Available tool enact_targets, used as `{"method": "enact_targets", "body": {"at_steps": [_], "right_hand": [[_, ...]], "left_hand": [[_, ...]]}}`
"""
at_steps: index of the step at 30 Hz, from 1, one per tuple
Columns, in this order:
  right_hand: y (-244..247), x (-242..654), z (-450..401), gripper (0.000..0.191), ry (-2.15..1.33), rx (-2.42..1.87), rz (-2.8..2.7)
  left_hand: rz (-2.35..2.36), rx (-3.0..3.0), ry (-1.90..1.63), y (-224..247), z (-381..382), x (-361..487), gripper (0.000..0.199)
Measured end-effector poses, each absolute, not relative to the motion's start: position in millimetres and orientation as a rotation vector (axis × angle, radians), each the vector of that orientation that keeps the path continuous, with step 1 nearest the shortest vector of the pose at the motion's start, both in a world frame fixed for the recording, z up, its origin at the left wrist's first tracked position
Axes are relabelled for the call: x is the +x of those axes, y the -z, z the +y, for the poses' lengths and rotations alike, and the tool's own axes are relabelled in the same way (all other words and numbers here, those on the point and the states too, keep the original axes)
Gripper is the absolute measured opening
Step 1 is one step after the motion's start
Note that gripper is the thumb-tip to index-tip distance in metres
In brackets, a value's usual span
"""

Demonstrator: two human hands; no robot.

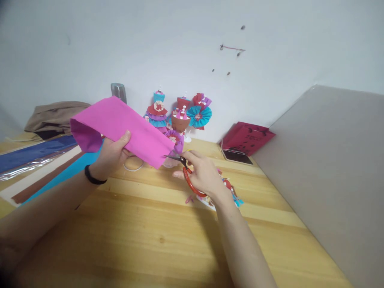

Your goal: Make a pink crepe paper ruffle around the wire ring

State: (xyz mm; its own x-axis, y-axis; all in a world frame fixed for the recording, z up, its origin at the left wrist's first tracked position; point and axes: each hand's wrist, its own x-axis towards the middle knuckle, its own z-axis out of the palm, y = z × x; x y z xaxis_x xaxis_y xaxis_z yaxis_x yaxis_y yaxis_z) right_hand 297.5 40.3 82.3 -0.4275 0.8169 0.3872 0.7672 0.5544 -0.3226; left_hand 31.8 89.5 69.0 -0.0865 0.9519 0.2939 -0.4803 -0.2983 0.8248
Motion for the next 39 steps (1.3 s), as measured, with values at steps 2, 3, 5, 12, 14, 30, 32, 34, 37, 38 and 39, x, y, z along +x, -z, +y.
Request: {"method": "enact_targets", "body": {"at_steps": [2, 3, 5, 12, 14, 30, 32, 34, 37, 38, 39], "right_hand": [[-83.0, 298.2, 40.7, 0.053, -0.109, -1.309, -2.283], [-83.3, 298.2, 40.7, 0.052, -0.112, -1.325, -2.291], [-83.7, 297.7, 40.4, 0.049, -0.144, -1.341, -2.321], [-84.9, 298.1, 39.8, 0.049, -0.255, -1.346, -2.348], [-84.7, 299.1, 40.4, 0.049, -0.271, -1.335, -2.342], [-77.8, 293.1, 39.8, 0.051, -0.389, -1.257, -2.385], [-75.3, 290.8, 39.7, 0.051, -0.382, -1.252, -2.396], [-72.5, 288.5, 40.0, 0.052, -0.381, -1.254, -2.406], [-70.0, 284.8, 40.0, 0.051, -0.429, -1.248, -2.397], [-69.9, 283.4, 39.7, 0.049, -0.450, -1.241, -2.392], [-70.0, 281.9, 39.2, 0.047, -0.472, -1.232, -2.389]], "left_hand": [[0.658, 1.010, -1.627, -69.6, 88.3, 32.1, 0.046], [0.658, 1.006, -1.626, -69.9, 87.7, 32.3, 0.047], [0.659, 1.003, -1.626, -70.6, 86.7, 32.5, 0.049], [0.675, 1.017, -1.585, -73.3, 85.6, 31.6, 0.045], [0.664, 1.021, -1.576, -75.0, 84.2, 31.7, 0.046], [0.665, 1.007, -1.578, -72.8, 87.3, 32.2, 0.044], [0.655, 0.974, -1.586, -73.2, 86.3, 32.8, 0.044], [0.653, 0.969, -1.600, -73.3, 85.2, 33.6, 0.042], [0.673, 1.005, -1.632, -70.7, 85.6, 33.9, 0.038], [0.688, 1.017, -1.642, -69.2, 86.4, 33.7, 0.038], [0.702, 1.033, -1.645, -67.6, 87.3, 33.4, 0.038]]}}
